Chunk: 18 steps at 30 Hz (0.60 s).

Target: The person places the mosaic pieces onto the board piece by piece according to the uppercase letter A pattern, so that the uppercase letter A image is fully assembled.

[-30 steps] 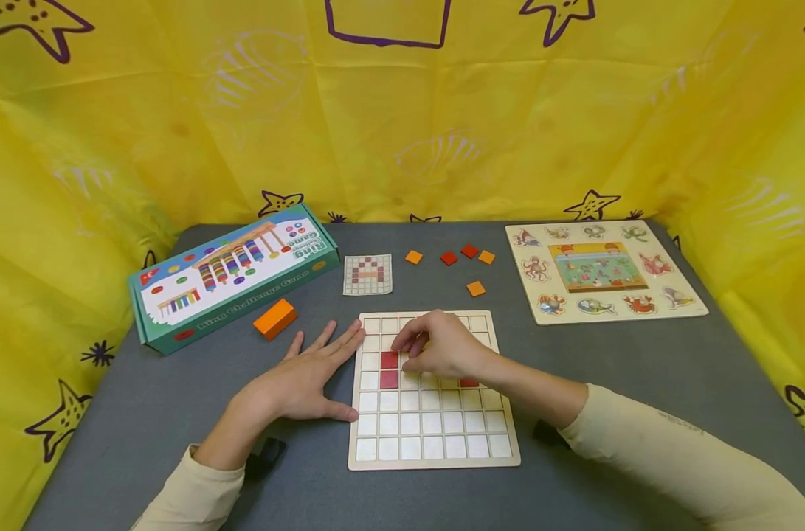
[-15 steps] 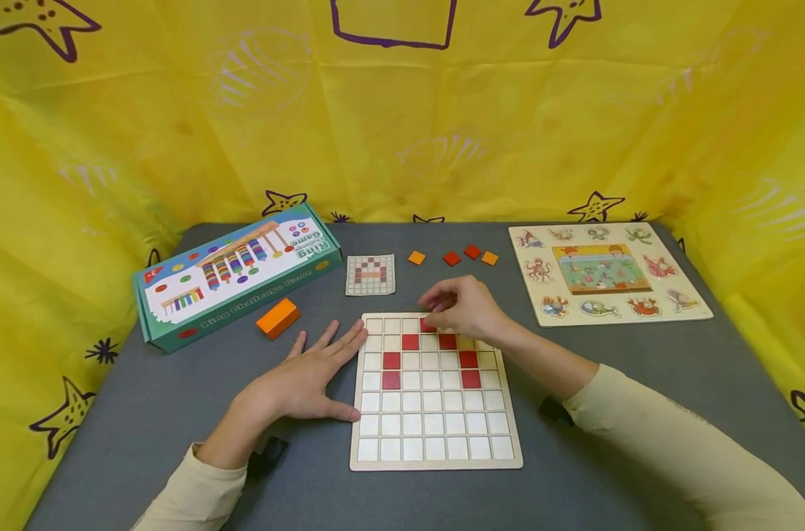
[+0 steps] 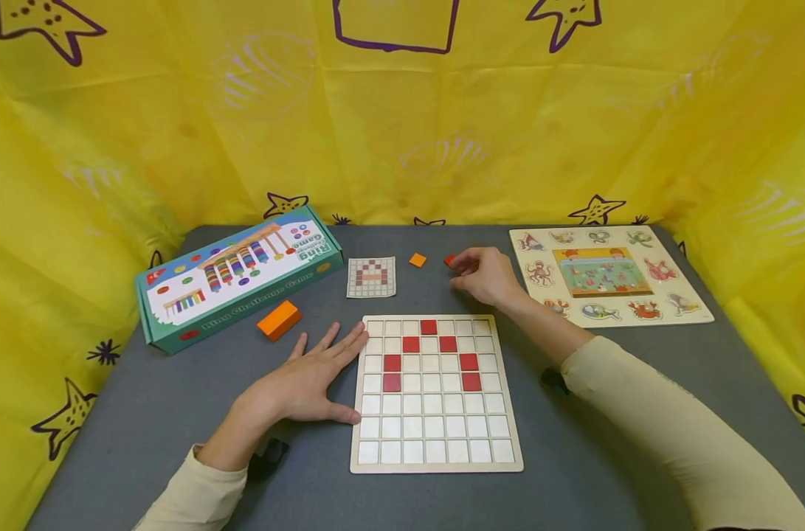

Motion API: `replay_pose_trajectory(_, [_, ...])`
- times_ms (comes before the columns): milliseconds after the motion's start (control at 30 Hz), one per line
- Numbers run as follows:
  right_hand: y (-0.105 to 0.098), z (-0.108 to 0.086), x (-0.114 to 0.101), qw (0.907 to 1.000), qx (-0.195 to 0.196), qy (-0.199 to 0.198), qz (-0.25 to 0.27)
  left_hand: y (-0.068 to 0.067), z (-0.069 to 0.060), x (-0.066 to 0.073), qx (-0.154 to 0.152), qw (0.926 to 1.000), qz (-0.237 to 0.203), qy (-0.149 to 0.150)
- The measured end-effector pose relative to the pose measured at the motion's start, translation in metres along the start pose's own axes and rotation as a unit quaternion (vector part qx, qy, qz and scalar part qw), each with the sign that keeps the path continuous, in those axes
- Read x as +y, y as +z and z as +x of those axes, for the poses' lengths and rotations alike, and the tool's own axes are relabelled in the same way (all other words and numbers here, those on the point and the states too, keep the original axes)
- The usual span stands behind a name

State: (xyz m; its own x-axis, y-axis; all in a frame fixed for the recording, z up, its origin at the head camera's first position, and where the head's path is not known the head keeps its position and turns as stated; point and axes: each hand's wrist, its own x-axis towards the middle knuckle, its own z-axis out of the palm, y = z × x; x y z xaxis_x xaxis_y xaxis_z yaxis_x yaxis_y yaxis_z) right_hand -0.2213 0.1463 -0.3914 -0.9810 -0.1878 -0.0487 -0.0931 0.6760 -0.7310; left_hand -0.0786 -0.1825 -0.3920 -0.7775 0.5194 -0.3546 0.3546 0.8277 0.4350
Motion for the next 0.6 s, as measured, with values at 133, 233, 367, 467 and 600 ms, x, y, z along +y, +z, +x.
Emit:
replay_pose_trajectory(133, [-0.002, 0.013, 0.003, 0.9996, 0.019, -0.006, -0.020, -0.001, 0.000, 0.000, 0.001, 1.0000, -0.001, 0.002])
replay_pose_trajectory(233, [-0.002, 0.021, 0.002, 0.9992, 0.025, -0.007, -0.030, -0.001, 0.000, -0.001, 0.002, 1.0000, -0.003, 0.002])
replay_pose_trajectory(367, [-0.001, 0.029, 0.002, 0.9987, 0.025, 0.004, -0.045, -0.001, -0.001, -0.001, 0.000, 1.0000, -0.003, 0.003])
replay_pose_trajectory(467, [0.001, 0.033, 0.002, 0.9982, 0.019, 0.017, -0.054, 0.000, -0.001, -0.001, 0.002, 1.0000, -0.002, 0.002])
replay_pose_trajectory(600, [0.003, 0.036, 0.001, 0.9975, 0.012, 0.028, -0.063, 0.000, -0.001, -0.001, 0.004, 1.0000, -0.002, 0.003])
